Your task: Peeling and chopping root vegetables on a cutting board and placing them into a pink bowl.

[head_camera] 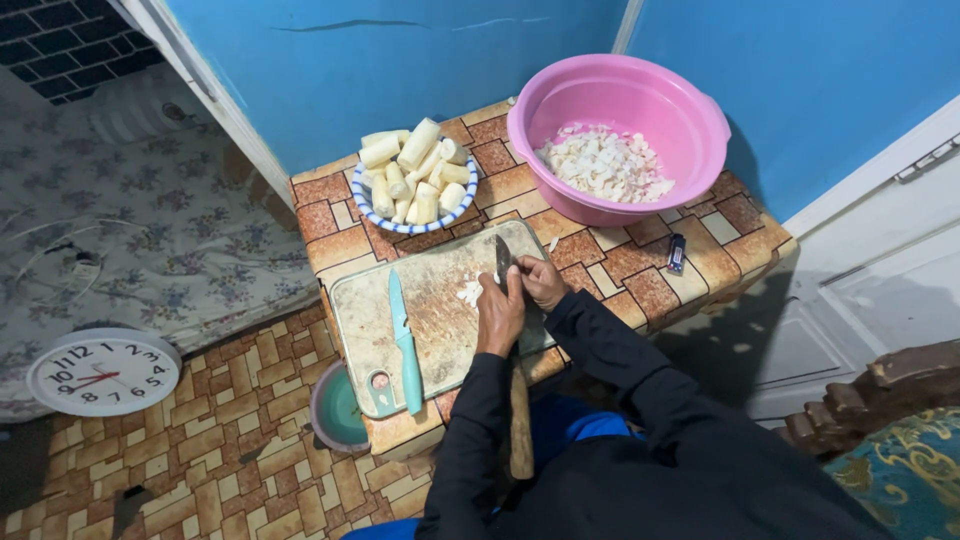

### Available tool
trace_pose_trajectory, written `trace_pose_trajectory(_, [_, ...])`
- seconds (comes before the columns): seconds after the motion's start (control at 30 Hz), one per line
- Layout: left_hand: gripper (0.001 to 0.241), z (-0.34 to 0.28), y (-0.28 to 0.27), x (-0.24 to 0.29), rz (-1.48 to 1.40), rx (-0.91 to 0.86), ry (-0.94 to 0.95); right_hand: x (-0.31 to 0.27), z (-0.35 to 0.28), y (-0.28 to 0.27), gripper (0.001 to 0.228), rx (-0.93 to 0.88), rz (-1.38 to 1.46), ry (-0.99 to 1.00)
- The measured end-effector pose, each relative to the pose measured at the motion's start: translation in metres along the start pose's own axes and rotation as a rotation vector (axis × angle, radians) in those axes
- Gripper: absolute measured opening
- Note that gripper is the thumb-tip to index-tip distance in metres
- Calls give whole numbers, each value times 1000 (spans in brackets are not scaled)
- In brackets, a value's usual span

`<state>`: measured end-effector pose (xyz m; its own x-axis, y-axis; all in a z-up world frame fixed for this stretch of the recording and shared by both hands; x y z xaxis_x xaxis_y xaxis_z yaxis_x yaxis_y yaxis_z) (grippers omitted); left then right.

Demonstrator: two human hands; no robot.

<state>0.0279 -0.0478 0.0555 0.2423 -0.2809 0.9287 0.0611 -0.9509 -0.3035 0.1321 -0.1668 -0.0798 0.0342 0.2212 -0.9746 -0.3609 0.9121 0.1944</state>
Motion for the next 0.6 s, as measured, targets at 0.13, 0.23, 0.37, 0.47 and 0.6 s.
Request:
trace_pose_trajectory(0.13, [57, 5, 2, -4, 33, -9, -10, 21, 8, -8, 7, 36, -5, -14])
trace_pose_trajectory(0.23, [58, 3, 2, 0, 41, -24, -37, 20, 3, -2, 6, 55, 48, 6])
trace_pose_trajectory(0.37, [58, 8, 5, 0, 65, -8, -48, 5, -6, 9, 4, 50, 69, 36])
trace_pose_trajectory(0.47, [60, 5, 4, 5, 74, 4, -69, 11, -2, 10, 7, 38, 97, 44])
trace_pose_trajectory(0.6, [61, 6, 6, 6, 80, 3, -91, 17, -2, 10, 11, 8, 84, 23])
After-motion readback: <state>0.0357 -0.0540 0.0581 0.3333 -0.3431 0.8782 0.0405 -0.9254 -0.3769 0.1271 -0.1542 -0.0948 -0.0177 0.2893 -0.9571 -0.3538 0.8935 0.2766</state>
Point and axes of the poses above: each hand's wrist, its own z-axis towards the middle knuckle, its own y-axis out of the palm, x = y × z, the point moved 3 cm from there along z, towards the middle knuckle, and after that the axes turned 4 degrees about -x, right-handed, at the moved point
